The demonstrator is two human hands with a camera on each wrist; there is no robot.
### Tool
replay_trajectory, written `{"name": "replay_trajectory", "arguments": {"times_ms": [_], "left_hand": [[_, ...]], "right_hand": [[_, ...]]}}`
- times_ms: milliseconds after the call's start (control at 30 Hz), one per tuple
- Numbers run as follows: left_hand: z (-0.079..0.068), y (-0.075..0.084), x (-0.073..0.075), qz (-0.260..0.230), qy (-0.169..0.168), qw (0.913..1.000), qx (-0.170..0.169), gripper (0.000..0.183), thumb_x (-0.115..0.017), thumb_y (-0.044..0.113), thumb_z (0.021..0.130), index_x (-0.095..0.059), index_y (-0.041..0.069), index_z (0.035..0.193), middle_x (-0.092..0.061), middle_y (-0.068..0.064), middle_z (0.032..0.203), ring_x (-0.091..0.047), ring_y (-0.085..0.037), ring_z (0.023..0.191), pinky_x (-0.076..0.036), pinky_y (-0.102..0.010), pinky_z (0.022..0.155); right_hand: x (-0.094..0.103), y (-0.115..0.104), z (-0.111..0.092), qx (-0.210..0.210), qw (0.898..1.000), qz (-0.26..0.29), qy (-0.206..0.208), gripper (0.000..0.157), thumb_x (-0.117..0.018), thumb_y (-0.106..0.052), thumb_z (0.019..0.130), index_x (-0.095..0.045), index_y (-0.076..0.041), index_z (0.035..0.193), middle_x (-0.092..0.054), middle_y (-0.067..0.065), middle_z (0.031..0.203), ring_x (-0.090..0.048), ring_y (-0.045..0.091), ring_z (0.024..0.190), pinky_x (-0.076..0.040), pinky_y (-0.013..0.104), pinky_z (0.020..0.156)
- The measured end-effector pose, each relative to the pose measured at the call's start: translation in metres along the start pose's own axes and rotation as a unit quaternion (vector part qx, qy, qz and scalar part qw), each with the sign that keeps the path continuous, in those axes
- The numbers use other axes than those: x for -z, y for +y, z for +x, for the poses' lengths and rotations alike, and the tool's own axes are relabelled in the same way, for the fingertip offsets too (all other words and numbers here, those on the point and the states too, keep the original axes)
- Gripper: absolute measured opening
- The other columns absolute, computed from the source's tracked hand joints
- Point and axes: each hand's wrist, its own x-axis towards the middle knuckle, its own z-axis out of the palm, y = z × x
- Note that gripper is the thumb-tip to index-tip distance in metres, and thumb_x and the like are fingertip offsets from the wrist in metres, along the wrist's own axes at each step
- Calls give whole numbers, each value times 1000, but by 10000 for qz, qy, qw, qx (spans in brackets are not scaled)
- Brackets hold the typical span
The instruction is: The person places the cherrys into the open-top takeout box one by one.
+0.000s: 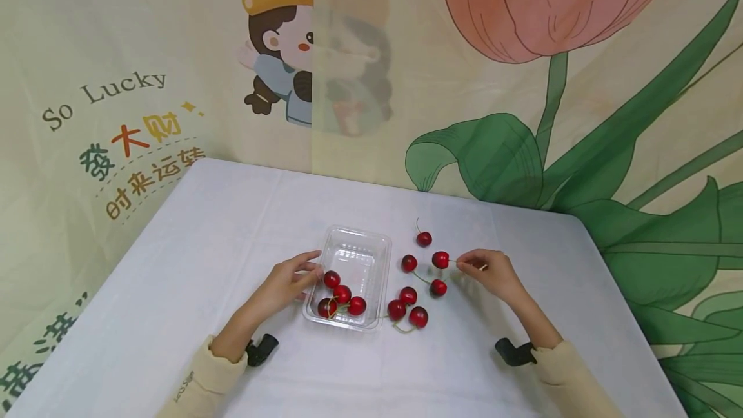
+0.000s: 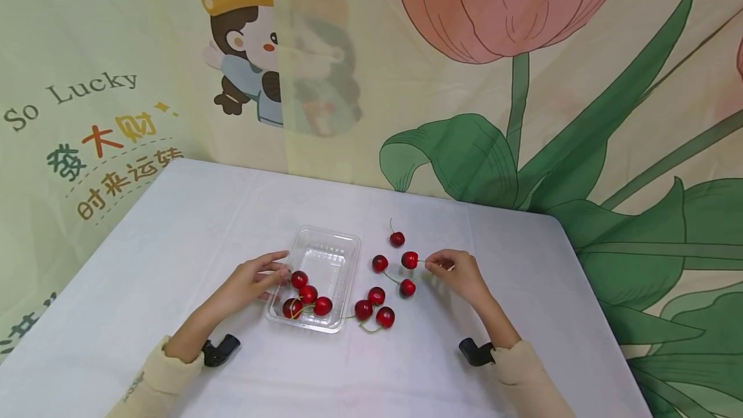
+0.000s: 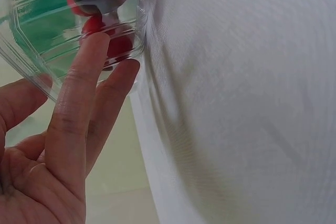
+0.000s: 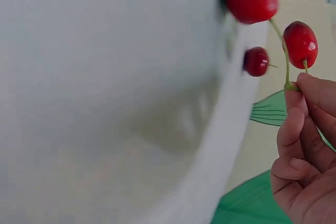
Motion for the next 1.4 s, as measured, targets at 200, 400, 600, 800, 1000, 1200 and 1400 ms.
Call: {"name": "replay_trajectory", "arguments": {"times_ms": [200,400,600,800,1000,1200,1400], "left_hand": [[-1,-1,1,0,26,10000,-26,52,-61,14,97,-44,-4,142,-61,-26,122,-63,-40,109,-61,-35,69],[-1,-3,2,-18,7,10000,-51,52,-62,15,97,-44,-4,142,-60,-26,122,-63,-41,110,-61,-36,70],[-1,-5,3,-2,-12,10000,-55,53,-62,16,97,-43,-4,142,-60,-26,124,-63,-41,110,-61,-35,70],[-1,-6,2,-54,-29,9999,-80,53,-61,17,97,-43,-4,143,-59,-27,124,-63,-40,109,-61,-35,70],[-1,-6,1,-48,-25,10000,-73,52,-60,17,98,-43,-3,142,-60,-26,124,-64,-40,108,-61,-35,71],[-2,-3,2,-33,0,9999,96,52,-61,19,97,-43,0,143,-60,-24,124,-63,-39,110,-61,-37,74],[-3,-2,2,-81,-15,9999,93,53,-61,19,97,-44,-1,143,-60,-25,125,-63,-39,110,-61,-36,73]], "right_hand": [[15,-22,-3,440,9986,-152,253,11,-71,-7,89,-73,-1,98,-70,7,84,-55,20,77,-49,20,62],[24,-44,-4,700,9963,-156,468,10,-72,-8,88,-73,-2,97,-71,7,84,-54,19,75,-48,21,64],[24,-69,2,885,9952,17,423,12,-72,-9,89,-74,-2,97,-72,7,84,-54,19,75,-46,21,64],[13,-93,11,1026,9938,215,358,13,-72,-10,89,-73,-1,98,-73,8,87,-55,19,77,-46,23,66],[-9,-115,20,1139,9917,579,122,12,-73,-8,87,-74,-2,97,-72,8,85,-55,20,75,-47,22,64],[-34,-132,26,1365,9881,625,-333,11,-74,-8,87,-74,-2,96,-71,6,85,-56,17,74,-49,22,63],[-55,-136,29,1527,9834,482,-856,8,-73,-10,87,-75,-4,93,-69,0,79,-54,14,71,-45,22,59]]}}
